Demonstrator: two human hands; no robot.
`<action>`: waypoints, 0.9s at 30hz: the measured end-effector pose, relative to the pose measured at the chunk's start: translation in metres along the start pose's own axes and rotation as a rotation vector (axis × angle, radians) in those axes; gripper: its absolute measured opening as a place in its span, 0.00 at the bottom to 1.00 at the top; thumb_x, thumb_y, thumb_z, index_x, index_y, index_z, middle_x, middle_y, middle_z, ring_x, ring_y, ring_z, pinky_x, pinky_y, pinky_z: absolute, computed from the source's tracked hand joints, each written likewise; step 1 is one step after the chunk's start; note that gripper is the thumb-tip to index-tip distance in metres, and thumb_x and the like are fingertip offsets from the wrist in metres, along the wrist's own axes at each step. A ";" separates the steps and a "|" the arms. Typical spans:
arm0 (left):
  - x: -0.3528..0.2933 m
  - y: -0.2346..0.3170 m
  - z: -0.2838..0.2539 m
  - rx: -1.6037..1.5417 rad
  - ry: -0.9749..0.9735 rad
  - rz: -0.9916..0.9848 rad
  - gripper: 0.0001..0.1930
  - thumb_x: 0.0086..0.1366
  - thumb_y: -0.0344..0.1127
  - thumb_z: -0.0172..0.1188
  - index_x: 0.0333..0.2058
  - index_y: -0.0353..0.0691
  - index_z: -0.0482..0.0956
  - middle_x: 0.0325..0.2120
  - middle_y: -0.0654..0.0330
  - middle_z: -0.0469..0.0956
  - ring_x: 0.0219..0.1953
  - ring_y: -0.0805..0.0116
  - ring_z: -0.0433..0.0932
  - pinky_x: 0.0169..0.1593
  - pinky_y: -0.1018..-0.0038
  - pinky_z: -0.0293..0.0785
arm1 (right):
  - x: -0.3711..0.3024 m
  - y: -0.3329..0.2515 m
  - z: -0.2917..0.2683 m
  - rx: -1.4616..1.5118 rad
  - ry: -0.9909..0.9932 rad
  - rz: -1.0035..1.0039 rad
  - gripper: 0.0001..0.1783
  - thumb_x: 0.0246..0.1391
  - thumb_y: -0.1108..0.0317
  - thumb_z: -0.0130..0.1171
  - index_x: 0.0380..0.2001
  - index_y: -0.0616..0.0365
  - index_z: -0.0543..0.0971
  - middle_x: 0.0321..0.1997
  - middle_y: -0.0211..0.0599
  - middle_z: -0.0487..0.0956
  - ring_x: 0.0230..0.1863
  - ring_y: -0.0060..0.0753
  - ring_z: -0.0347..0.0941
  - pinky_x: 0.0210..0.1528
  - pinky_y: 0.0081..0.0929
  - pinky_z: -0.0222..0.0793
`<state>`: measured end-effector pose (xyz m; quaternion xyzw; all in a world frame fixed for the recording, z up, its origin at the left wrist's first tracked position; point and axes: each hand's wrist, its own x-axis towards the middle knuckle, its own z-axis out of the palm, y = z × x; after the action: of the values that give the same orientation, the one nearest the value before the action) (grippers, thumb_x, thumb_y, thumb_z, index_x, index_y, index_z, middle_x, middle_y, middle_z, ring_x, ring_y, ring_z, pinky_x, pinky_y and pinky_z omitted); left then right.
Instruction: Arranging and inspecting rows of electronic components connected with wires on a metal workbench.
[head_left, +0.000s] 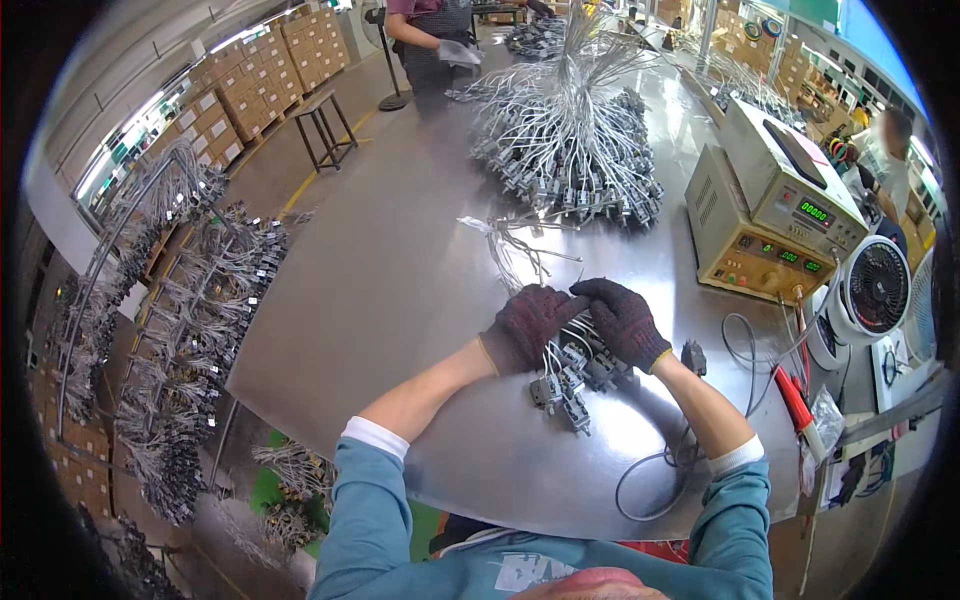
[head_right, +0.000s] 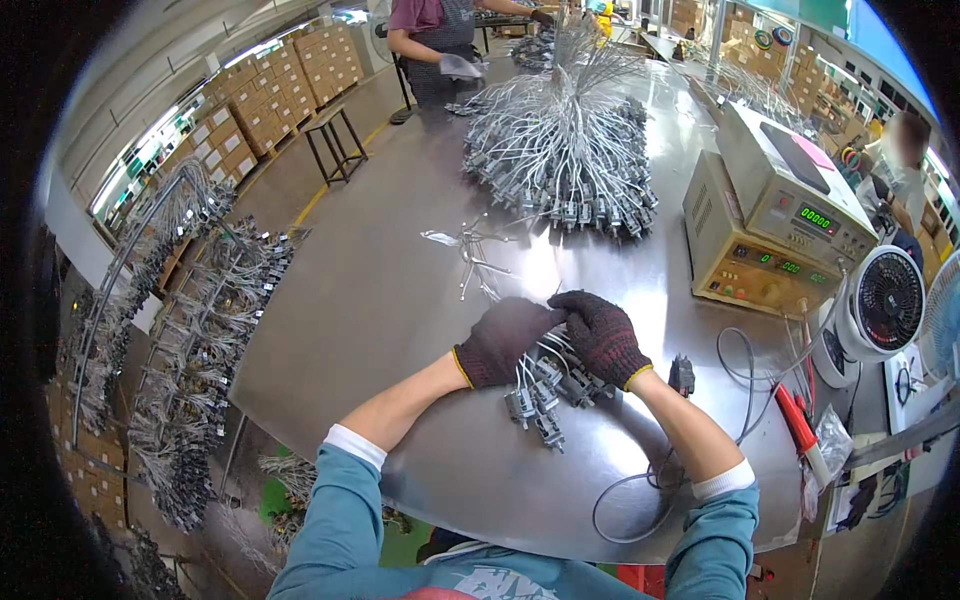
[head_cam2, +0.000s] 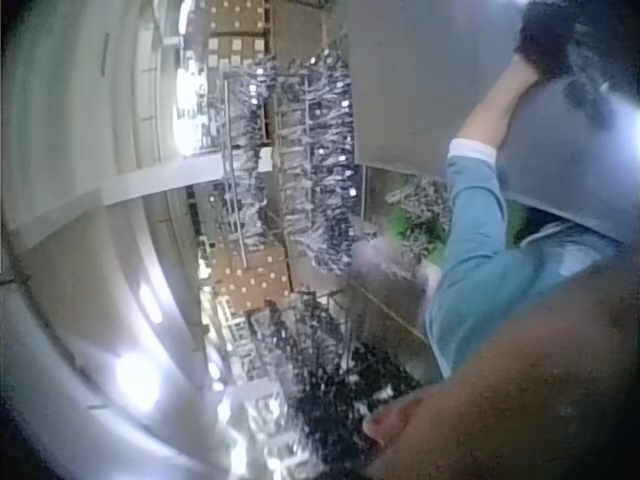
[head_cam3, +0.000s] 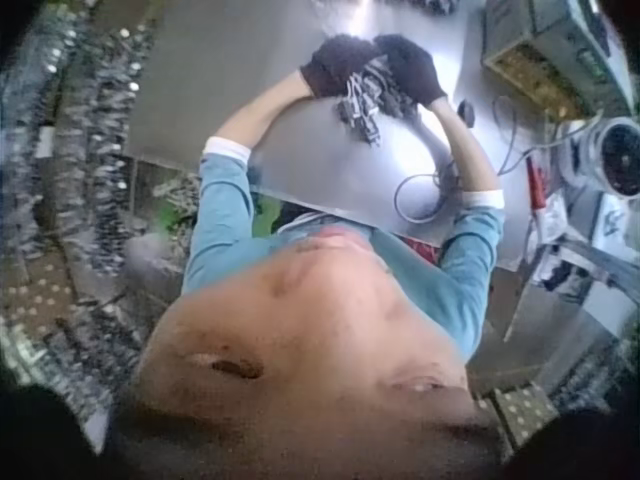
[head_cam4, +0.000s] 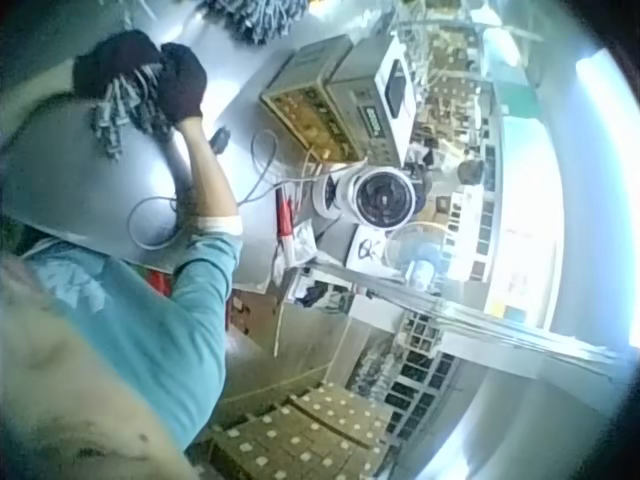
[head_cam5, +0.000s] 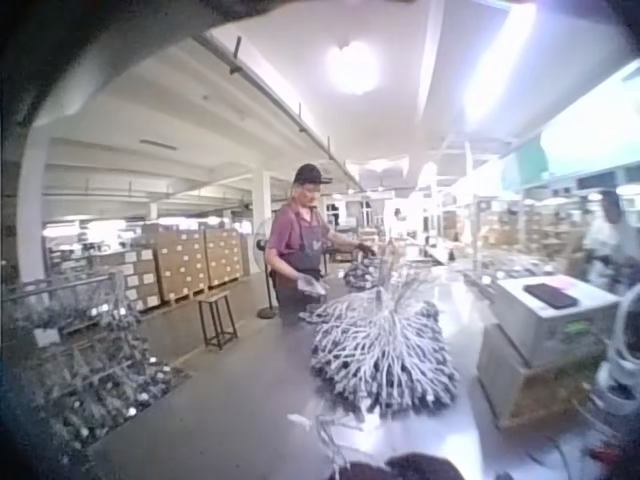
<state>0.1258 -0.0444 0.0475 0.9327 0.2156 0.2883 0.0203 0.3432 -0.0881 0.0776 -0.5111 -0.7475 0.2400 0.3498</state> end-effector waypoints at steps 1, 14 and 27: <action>0.000 0.000 -0.002 -0.005 0.012 0.012 0.26 0.57 0.37 0.65 0.56 0.42 0.77 0.32 0.50 0.81 0.38 0.45 0.82 0.42 0.52 0.76 | 0.000 0.001 0.000 0.014 0.003 -0.007 0.19 0.64 0.70 0.50 0.53 0.55 0.84 0.50 0.47 0.86 0.51 0.50 0.83 0.57 0.41 0.78; -0.009 -0.012 0.010 -0.091 0.015 0.002 0.23 0.57 0.39 0.67 0.52 0.42 0.79 0.31 0.48 0.82 0.37 0.44 0.83 0.43 0.51 0.78 | 0.001 0.006 0.011 0.025 0.001 -0.014 0.18 0.64 0.70 0.50 0.53 0.55 0.84 0.49 0.48 0.86 0.51 0.50 0.84 0.57 0.41 0.78; -0.007 -0.003 -0.035 -0.112 -0.217 -0.081 0.36 0.49 0.37 0.71 0.60 0.43 0.76 0.38 0.48 0.81 0.44 0.44 0.82 0.49 0.50 0.77 | 0.003 0.002 0.016 0.091 -0.030 -0.007 0.18 0.66 0.69 0.51 0.53 0.57 0.83 0.48 0.48 0.86 0.49 0.47 0.84 0.56 0.39 0.78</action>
<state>0.1006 -0.0480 0.0722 0.9463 0.2335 0.1962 0.1071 0.3317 -0.0845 0.0667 -0.4883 -0.7429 0.2801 0.3622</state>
